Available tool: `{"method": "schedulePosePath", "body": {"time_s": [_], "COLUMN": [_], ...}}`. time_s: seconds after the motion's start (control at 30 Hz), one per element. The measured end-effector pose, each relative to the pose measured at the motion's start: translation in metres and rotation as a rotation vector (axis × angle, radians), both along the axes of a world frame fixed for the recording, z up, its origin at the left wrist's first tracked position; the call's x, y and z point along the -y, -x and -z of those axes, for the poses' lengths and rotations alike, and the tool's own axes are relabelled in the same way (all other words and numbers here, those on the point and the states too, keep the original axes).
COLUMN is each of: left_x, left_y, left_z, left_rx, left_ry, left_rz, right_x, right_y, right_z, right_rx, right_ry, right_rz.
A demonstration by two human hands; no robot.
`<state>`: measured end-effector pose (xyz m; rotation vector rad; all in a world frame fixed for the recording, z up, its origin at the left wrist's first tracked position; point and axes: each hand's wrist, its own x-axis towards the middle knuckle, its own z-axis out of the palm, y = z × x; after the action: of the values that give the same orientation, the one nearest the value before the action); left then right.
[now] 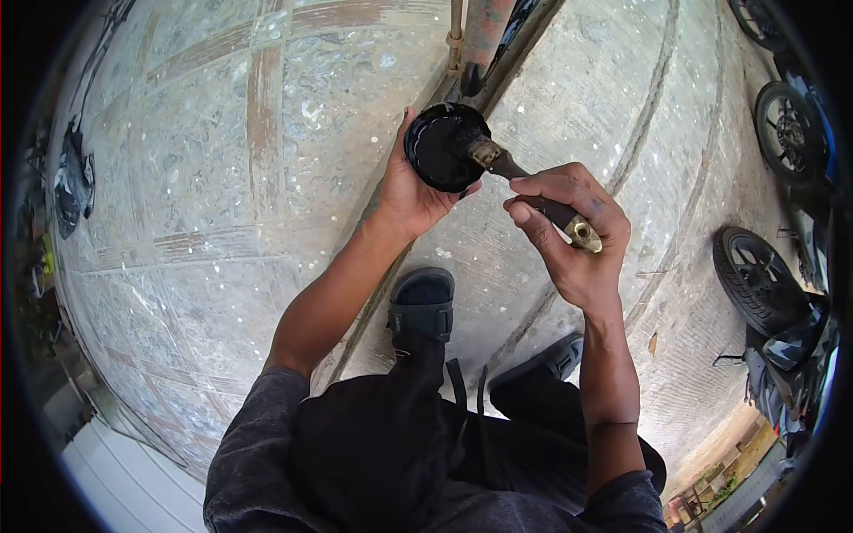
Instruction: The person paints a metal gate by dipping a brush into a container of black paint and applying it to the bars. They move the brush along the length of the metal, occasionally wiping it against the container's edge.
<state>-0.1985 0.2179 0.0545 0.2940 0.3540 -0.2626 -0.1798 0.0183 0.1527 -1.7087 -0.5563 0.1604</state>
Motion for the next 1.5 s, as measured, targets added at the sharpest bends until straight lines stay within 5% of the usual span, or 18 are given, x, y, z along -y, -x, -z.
{"method": "schedulePosePath", "body": {"time_s": [0.13, 0.3, 0.6, 0.73, 1.0, 1.1, 1.2, 1.33, 1.5], "left_x": [0.009, 0.012, -0.025, -0.032, -0.04, -0.045, -0.048, -0.05, -0.055], "left_y": [-0.011, -0.02, 0.0, 0.008, 0.012, 0.017, 0.02, 0.024, 0.036], "left_z": [0.007, 0.027, 0.05, 0.048, 0.032, 0.026, 0.024, 0.018, 0.007], "left_rx": [-0.027, -0.094, -0.024, -0.011, -0.023, -0.012, 0.003, 0.002, 0.016], "left_ry": [-0.002, 0.101, 0.183, 0.19, 0.189, 0.217, 0.226, 0.22, 0.19], "left_rz": [0.061, 0.069, 0.032, 0.003, -0.02, -0.032, -0.037, -0.03, -0.02], "right_x": [0.004, 0.014, -0.029, -0.038, -0.047, -0.041, -0.027, -0.032, -0.036], "right_y": [0.009, -0.004, -0.069, -0.071, -0.081, -0.08, -0.08, -0.099, -0.099], "right_z": [0.016, 0.033, 0.1, 0.074, 0.105, 0.058, 0.06, 0.113, 0.08], "right_rx": [-0.421, -0.539, -0.472, -0.413, -0.416, -0.36, -0.306, -0.362, -0.334], "right_ry": [-0.376, -0.565, -0.402, -0.543, -0.287, -0.576, -0.538, -0.153, -0.472], "right_rz": [0.277, 0.473, 0.515, 0.505, 0.528, 0.509, 0.569, 0.559, 0.483]}}
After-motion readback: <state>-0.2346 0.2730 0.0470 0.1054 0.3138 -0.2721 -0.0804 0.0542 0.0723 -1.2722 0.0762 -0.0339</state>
